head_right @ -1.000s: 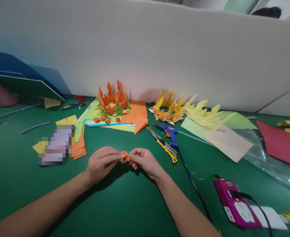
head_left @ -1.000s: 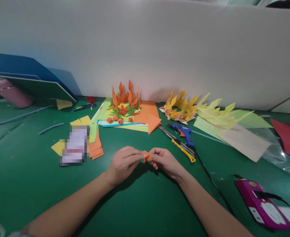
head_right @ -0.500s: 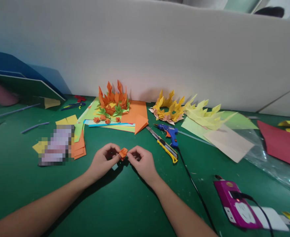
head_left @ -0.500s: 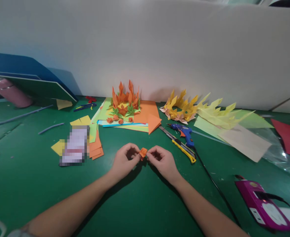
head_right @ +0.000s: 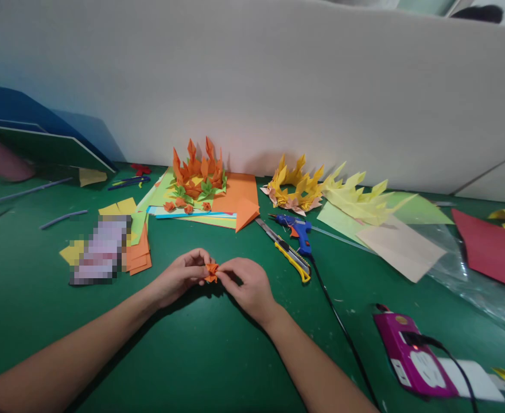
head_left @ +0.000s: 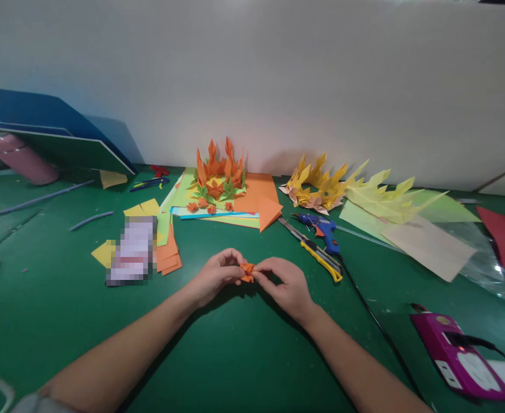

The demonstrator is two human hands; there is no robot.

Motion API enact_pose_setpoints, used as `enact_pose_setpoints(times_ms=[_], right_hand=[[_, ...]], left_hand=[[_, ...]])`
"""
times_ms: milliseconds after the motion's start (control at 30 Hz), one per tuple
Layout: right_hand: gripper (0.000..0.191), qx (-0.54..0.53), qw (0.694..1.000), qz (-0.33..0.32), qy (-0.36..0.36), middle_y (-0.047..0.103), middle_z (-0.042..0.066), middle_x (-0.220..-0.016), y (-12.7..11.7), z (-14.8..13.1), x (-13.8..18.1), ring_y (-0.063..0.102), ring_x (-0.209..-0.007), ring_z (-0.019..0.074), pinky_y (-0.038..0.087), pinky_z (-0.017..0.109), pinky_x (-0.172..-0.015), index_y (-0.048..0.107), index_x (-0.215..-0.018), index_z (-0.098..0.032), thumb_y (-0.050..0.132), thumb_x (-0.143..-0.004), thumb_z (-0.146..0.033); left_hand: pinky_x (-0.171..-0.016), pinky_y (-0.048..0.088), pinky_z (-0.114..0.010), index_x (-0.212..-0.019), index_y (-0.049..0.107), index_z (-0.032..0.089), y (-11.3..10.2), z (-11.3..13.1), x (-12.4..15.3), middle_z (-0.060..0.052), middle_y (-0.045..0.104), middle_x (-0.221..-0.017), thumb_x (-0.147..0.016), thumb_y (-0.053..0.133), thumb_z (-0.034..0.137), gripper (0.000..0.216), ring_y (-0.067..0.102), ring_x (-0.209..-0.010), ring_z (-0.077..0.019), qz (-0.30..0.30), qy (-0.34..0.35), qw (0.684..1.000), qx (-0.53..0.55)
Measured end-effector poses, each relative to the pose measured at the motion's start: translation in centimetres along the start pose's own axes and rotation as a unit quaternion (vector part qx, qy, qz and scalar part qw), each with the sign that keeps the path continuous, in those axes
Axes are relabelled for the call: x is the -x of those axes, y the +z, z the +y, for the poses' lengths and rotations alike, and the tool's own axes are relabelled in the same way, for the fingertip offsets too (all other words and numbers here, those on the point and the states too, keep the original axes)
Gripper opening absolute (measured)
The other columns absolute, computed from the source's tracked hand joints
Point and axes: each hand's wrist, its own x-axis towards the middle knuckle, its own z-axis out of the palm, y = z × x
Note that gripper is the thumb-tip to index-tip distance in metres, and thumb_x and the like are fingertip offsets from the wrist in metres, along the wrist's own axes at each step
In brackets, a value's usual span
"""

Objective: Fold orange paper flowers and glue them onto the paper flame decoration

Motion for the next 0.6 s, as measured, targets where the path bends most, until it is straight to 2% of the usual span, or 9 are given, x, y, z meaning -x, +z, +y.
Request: enact_pose_setpoints(times_ms=[100, 167, 367, 500, 600], right_hand=[[0.012, -0.078, 0.986, 0.024, 0.145, 0.067, 0.002, -0.065, 0.08, -0.08, -0.17, 0.06, -0.058, 0.0144, 0.048, 0.025, -0.057, 0.063, -0.07, -0.021, 0.059, -0.08, -0.026], [0.012, -0.114, 0.974, 0.026, 0.195, 0.067, 0.002, -0.066, 0.12, -0.17, -0.26, 0.059, -0.058, 0.0146, 0.048, 0.026, -0.056, 0.063, -0.069, -0.021, 0.059, -0.078, -0.028], [0.015, -0.154, 0.961, 0.02, 0.228, 0.066, 0.003, -0.065, 0.12, -0.63, -0.44, 0.059, -0.058, 0.0154, 0.048, 0.027, -0.058, 0.064, -0.066, -0.02, 0.06, -0.075, -0.031], [0.019, -0.219, 0.931, 0.0, 0.293, 0.06, -0.001, -0.055, 0.31, -0.45, -0.52, 0.054, -0.048, 0.0129, 0.046, 0.026, -0.05, 0.062, -0.066, -0.02, 0.061, -0.075, -0.037], [0.02, -0.241, 0.918, -0.006, 0.314, 0.059, -0.001, -0.052, 0.55, -0.34, -0.44, 0.052, -0.043, 0.0121, 0.045, 0.025, -0.046, 0.062, -0.067, -0.019, 0.061, -0.074, -0.038]], left_hand=[[-0.058, 0.045, -0.02, -0.069, 0.061, 0.016, -0.07, 0.12, -0.1, 0.002, 0.063, -0.068, -0.052, 0.082, 0.021, 0.027, 0.057, -0.06, -0.0073, -0.018, -0.019, 0.999, 0.038], [-0.059, 0.045, -0.021, -0.072, 0.063, 0.017, -0.04, 0.1, -0.16, 0.003, 0.063, -0.069, -0.05, 0.085, 0.026, 0.032, 0.057, -0.06, -0.0075, -0.012, -0.007, 0.999, 0.035], [-0.06, 0.044, -0.022, -0.072, 0.063, 0.016, 0.28, -0.32, -0.14, 0.003, 0.063, -0.065, -0.053, 0.084, 0.036, 0.035, 0.058, -0.06, -0.0082, 0.002, 0.029, 1.0, 0.004], [-0.066, 0.047, -0.023, -0.074, 0.062, 0.015, 0.54, -0.7, -0.05, 0.002, 0.066, -0.068, -0.053, 0.083, 0.037, 0.037, 0.06, -0.062, -0.0084, 0.029, 0.052, 0.998, 0.018], [-0.063, 0.048, -0.022, -0.076, 0.062, 0.015, 0.72, -0.86, 0.03, 0.002, 0.065, -0.069, -0.055, 0.082, 0.039, 0.038, 0.059, -0.062, -0.0079, 0.049, 0.054, 0.997, 0.017]])
